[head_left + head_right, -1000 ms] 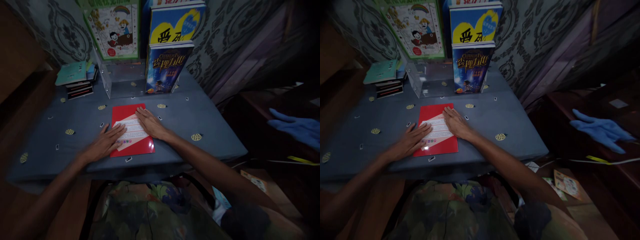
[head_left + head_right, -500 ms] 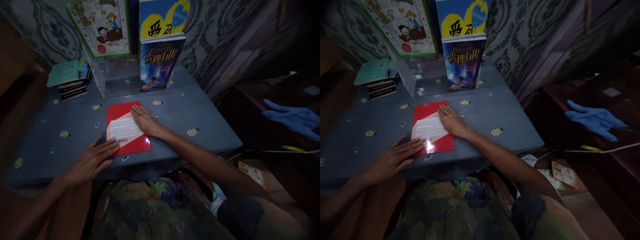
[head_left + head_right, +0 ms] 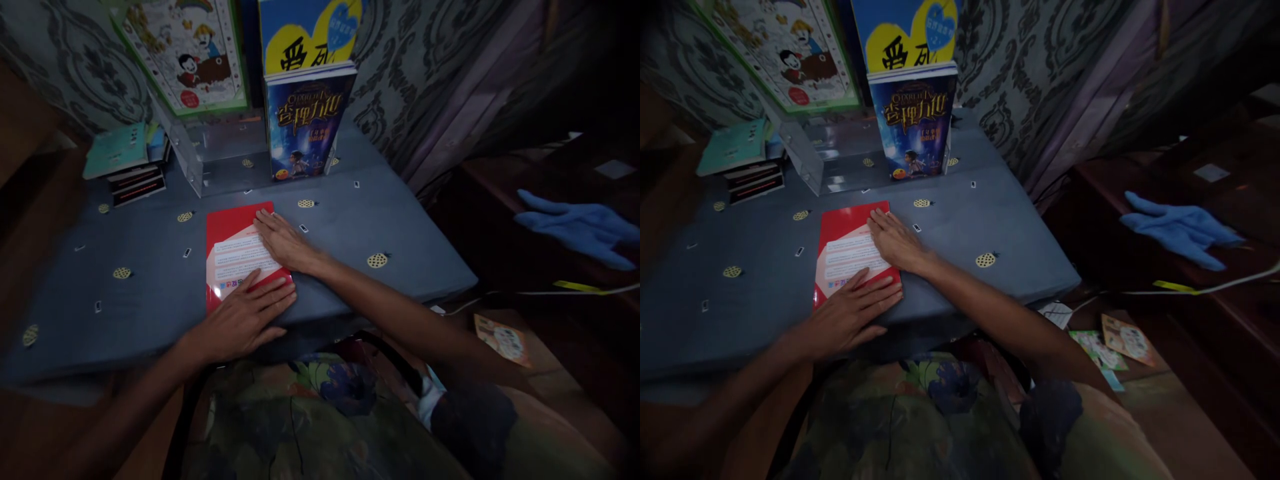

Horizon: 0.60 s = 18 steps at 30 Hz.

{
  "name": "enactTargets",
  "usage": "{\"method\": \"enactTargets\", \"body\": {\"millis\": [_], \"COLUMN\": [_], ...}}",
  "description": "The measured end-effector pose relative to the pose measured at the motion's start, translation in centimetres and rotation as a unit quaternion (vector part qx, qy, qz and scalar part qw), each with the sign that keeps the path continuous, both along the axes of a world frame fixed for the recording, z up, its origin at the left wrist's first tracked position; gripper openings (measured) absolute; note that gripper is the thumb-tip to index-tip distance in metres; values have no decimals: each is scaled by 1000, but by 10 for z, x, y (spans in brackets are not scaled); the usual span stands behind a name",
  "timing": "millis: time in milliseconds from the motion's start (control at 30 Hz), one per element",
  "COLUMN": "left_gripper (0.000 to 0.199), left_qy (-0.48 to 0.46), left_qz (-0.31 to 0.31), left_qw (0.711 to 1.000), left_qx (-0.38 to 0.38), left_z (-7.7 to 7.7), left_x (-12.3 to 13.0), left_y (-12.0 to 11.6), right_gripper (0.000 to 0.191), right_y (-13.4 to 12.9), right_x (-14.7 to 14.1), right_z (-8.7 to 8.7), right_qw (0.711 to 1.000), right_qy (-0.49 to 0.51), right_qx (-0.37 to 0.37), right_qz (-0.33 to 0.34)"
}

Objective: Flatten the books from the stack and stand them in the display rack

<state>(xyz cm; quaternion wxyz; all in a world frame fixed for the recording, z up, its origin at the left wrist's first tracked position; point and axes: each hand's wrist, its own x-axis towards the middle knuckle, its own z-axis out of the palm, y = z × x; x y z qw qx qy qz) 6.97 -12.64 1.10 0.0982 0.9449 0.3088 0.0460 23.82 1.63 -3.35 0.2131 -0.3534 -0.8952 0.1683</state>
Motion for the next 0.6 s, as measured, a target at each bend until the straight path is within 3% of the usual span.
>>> {"method": "enactTargets", "body": {"millis": [233, 600], "left_gripper": [61, 58], "left_qy": [3, 33], "left_qz": [0, 110], "left_qw": [999, 981], "left_qx": [50, 158], "left_z": [-7, -14], "left_x": [3, -45], "left_y": [-17, -60], "right_gripper": [51, 49], "right_y": [-3, -1], "right_x": [1, 4], "right_z": [7, 3], "right_qw": [1000, 1000], "right_qy": [-8, -4], "right_qx": [1, 26], "right_qz": [2, 15]}}
